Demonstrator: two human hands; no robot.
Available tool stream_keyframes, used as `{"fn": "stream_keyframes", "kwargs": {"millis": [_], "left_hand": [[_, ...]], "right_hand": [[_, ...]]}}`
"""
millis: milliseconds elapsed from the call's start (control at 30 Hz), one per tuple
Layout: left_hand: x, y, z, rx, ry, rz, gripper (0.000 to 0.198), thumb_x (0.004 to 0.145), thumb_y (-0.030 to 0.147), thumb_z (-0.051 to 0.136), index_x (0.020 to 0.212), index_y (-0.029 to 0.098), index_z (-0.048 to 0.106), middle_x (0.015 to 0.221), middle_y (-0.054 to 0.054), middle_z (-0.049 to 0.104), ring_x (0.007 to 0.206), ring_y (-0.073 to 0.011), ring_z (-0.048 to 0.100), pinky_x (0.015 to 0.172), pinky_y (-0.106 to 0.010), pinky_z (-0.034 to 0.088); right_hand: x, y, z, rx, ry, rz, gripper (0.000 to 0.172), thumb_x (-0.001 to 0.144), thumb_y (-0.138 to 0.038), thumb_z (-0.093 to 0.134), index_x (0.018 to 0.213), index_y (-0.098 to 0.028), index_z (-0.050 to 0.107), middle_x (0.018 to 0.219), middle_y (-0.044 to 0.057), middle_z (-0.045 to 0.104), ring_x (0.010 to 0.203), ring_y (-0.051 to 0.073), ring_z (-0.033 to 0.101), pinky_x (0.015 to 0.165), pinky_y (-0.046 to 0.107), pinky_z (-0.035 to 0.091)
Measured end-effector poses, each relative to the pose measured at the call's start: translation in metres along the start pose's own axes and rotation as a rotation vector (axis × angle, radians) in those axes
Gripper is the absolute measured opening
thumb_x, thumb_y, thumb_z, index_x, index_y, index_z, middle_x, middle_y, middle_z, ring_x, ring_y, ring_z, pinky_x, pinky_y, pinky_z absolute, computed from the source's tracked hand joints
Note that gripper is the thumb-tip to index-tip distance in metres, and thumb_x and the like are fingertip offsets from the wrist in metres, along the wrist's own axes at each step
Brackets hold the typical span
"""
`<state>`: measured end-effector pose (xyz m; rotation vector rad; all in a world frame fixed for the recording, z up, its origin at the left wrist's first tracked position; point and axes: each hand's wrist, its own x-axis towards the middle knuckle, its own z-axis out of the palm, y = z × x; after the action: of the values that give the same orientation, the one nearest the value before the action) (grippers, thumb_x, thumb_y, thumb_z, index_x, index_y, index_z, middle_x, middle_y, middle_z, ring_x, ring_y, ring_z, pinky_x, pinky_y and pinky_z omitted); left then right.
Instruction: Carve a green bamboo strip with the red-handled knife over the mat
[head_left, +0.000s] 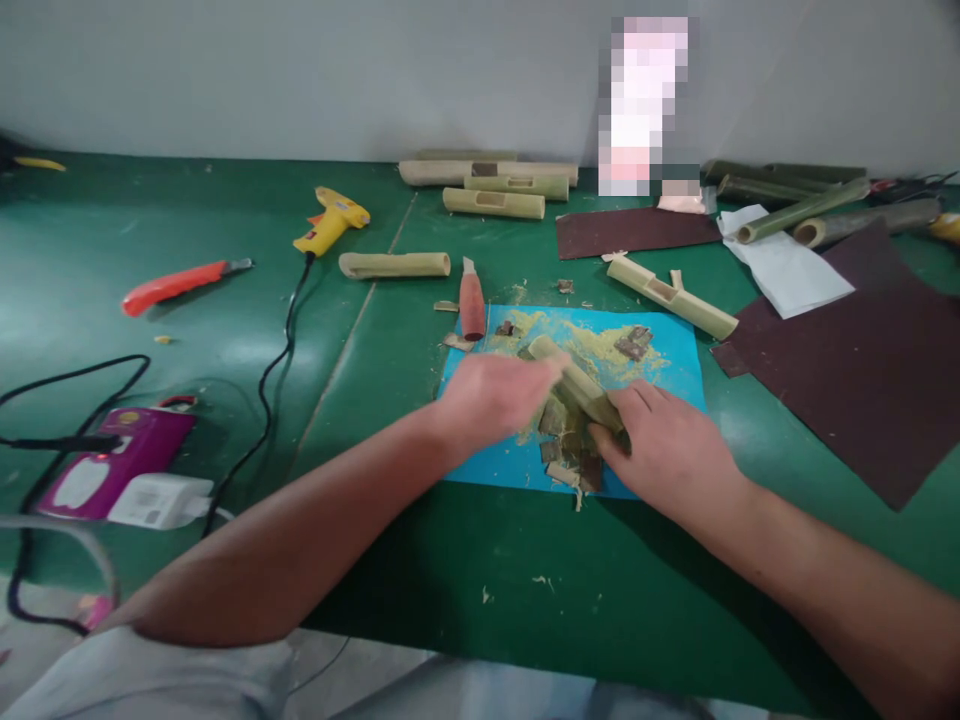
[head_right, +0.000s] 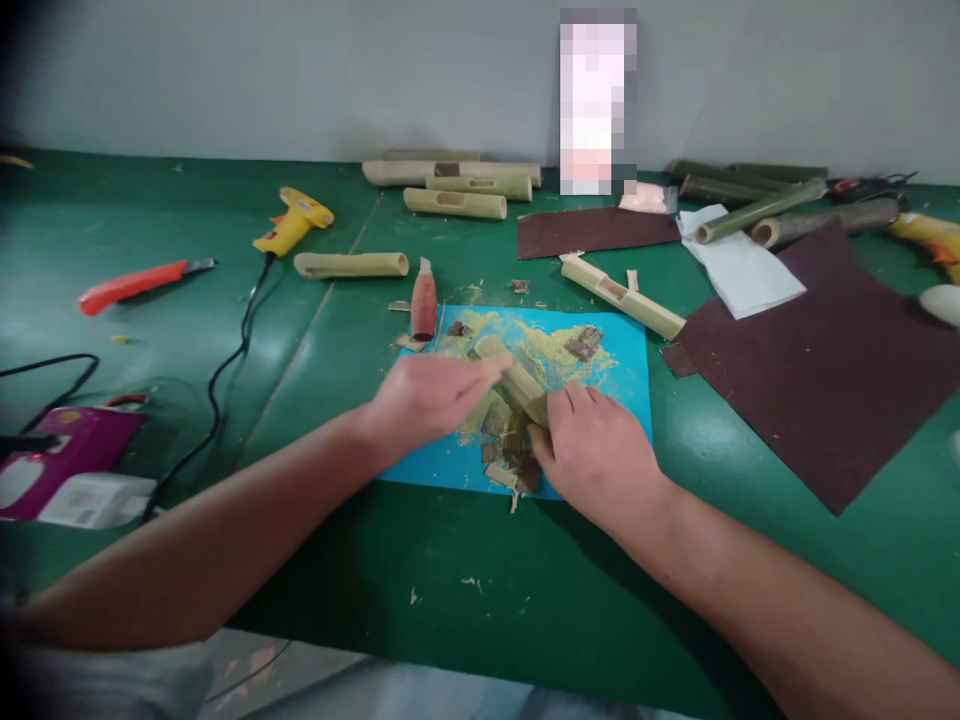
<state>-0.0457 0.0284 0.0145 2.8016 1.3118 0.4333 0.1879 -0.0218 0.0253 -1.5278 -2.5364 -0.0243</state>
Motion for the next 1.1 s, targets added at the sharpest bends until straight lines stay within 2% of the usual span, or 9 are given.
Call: {"fn": "stream_keyframes", "kwargs": {"millis": [100,267,400,533,600,700,833,967,1100], "left_hand": [[0.001,-0.005,0.0,-0.062,0.112,-0.082,0.041,0.108,0.033,0.04,0.127,0.019,0.073,0.078,-0.007,0.076,0.067,-0.0164,0.069,0.062,-0.025,0.054],[0.001,-0.003,0.003,-0.139,0.088,0.088,0.038,0.107,0.032,0.044,0.13,0.02,0.072,0.072,-0.004,0.075,0.061,-0.0176,0.068,0.059,-0.027,0.054],[0.001,-0.006,0.004,-0.178,0.172,-0.083,0.034,0.105,0.03,0.048,0.124,0.02,0.075,0.091,-0.009,0.08,0.076,-0.0183,0.074,0.07,-0.027,0.058],[-0.001,0.0,0.004,-0.232,0.09,0.027,0.034,0.104,0.031,0.05,0.127,0.022,0.074,0.077,-0.005,0.077,0.066,-0.0172,0.071,0.065,-0.026,0.056],[0.001,-0.001,0.003,-0.251,0.1,0.02,0.033,0.103,0.029,0.052,0.125,0.021,0.075,0.08,-0.005,0.078,0.069,-0.0174,0.072,0.067,-0.027,0.056],[0.006,-0.011,0.0,-0.312,0.251,-0.096,0.029,0.102,0.025,0.054,0.114,0.017,0.078,0.094,-0.009,0.08,0.08,-0.018,0.074,0.075,-0.028,0.057],[0.012,-0.016,-0.007,-0.454,0.397,-0.157,0.025,0.099,0.023,0.057,0.11,0.016,0.079,0.094,-0.008,0.079,0.081,-0.0159,0.071,0.077,-0.028,0.056],[0.013,-0.006,-0.013,-0.628,0.342,-0.237,0.021,0.095,0.025,0.063,0.104,0.017,0.08,0.096,-0.007,0.079,0.082,-0.0159,0.071,0.074,-0.027,0.056],[0.015,0.0,-0.017,-0.821,0.24,-0.395,0.022,0.093,0.022,0.061,0.104,0.018,0.08,0.094,-0.006,0.08,0.069,-0.0126,0.067,0.062,-0.024,0.053]], "right_hand": [[0.001,0.0,0.0,0.012,-0.01,0.006,0.018,0.094,-0.031,0.057,0.089,-0.016,0.066,0.085,0.01,0.069,0.075,0.022,0.062,0.061,0.033,0.037],[0.001,0.0,-0.001,0.001,-0.01,0.007,0.017,0.093,-0.032,0.059,0.088,-0.017,0.066,0.084,0.009,0.069,0.074,0.023,0.063,0.061,0.034,0.037],[0.001,-0.001,-0.002,0.001,-0.01,0.021,0.017,0.093,-0.033,0.06,0.09,-0.017,0.066,0.086,0.009,0.07,0.074,0.022,0.063,0.061,0.034,0.037],[0.0,0.0,0.0,-0.001,-0.008,0.006,0.016,0.092,-0.031,0.061,0.088,-0.017,0.065,0.084,0.008,0.069,0.073,0.022,0.063,0.061,0.034,0.036],[0.0,0.0,0.001,-0.003,0.008,0.005,0.015,0.092,-0.031,0.06,0.088,-0.017,0.065,0.083,0.008,0.068,0.072,0.022,0.062,0.06,0.035,0.036],[-0.001,0.002,0.002,-0.004,0.037,-0.011,0.015,0.092,-0.03,0.059,0.088,-0.017,0.064,0.083,0.008,0.067,0.072,0.022,0.061,0.063,0.035,0.037],[0.0,0.006,-0.006,-0.082,0.059,-0.03,0.012,0.088,-0.026,0.056,0.085,-0.018,0.063,0.08,0.009,0.065,0.079,0.025,0.061,0.07,0.037,0.039],[0.001,0.011,-0.021,-0.188,-0.006,-0.005,0.01,0.083,-0.023,0.057,0.086,-0.017,0.064,0.083,0.011,0.066,0.086,0.028,0.06,0.075,0.04,0.039],[0.003,0.022,-0.032,-0.274,-0.097,0.026,0.011,0.08,-0.021,0.057,0.087,-0.016,0.065,0.085,0.012,0.065,0.088,0.03,0.06,0.076,0.04,0.039]]}}
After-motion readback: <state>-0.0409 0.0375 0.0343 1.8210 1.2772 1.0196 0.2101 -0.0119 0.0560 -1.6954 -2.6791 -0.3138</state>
